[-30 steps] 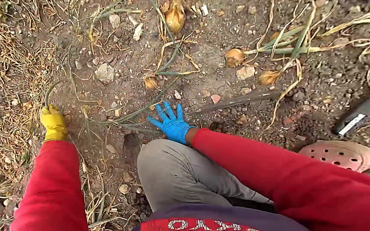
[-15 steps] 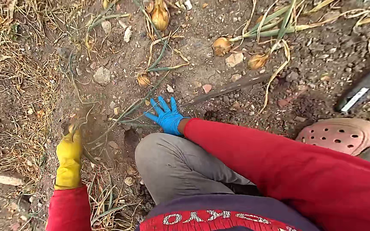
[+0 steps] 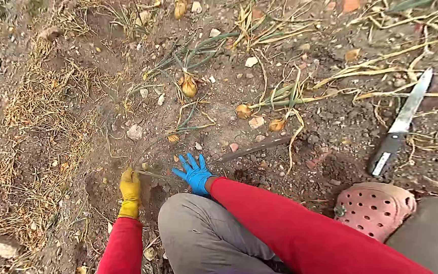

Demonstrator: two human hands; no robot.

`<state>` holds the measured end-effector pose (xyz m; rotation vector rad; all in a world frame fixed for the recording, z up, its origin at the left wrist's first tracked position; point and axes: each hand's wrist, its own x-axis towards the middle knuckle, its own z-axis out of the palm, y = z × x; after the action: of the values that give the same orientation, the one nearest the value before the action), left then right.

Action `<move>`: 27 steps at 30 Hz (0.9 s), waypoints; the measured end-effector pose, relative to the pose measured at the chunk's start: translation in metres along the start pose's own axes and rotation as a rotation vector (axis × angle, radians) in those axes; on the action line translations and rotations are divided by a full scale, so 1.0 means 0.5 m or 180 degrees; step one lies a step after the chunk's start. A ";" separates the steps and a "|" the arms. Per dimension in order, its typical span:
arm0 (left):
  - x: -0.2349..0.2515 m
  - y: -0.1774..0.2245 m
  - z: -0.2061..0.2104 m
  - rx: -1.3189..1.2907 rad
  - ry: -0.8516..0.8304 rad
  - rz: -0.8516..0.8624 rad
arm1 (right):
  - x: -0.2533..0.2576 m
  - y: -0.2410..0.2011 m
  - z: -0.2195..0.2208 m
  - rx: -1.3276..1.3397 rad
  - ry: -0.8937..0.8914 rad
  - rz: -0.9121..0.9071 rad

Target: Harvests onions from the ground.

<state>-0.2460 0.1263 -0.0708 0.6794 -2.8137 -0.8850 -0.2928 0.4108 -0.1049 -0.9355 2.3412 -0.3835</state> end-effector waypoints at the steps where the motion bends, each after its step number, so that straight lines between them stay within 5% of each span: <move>1: -0.007 0.002 0.008 -0.0433 0.0230 -0.0259 | 0.000 0.000 -0.002 -0.0002 0.0005 -0.0010; 3: -0.029 0.022 0.007 -0.0672 0.0338 -0.0531 | -0.005 0.001 -0.003 0.0022 -0.0007 -0.0029; 7: -0.038 0.191 -0.020 0.0851 -0.0266 -0.0313 | -0.005 0.008 -0.003 0.0033 0.0066 -0.0028; 10: 0.037 0.325 0.030 0.1486 -0.0603 0.0216 | -0.009 0.006 0.003 0.0001 0.0038 -0.0034; 13: 0.162 0.371 0.115 0.1446 -0.1085 0.0398 | -0.004 0.006 -0.012 -0.0023 0.0003 -0.0018; 18: 0.168 0.377 0.117 0.0750 -0.1304 0.0248 | -0.013 0.000 -0.028 0.0066 -0.0125 -0.0062; 22: 0.065 0.312 0.012 0.1421 -0.1487 0.0584 | -0.014 0.001 -0.019 0.0027 -0.0195 -0.0078; 27: -0.064 0.148 -0.272 0.2784 -0.2307 -0.1213 | -0.009 0.003 -0.015 0.0147 -0.0212 -0.0068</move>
<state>-0.2137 0.1245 0.0838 1.2089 -3.8000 0.2375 -0.2957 0.4155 -0.0980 -0.9378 2.2543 -0.4071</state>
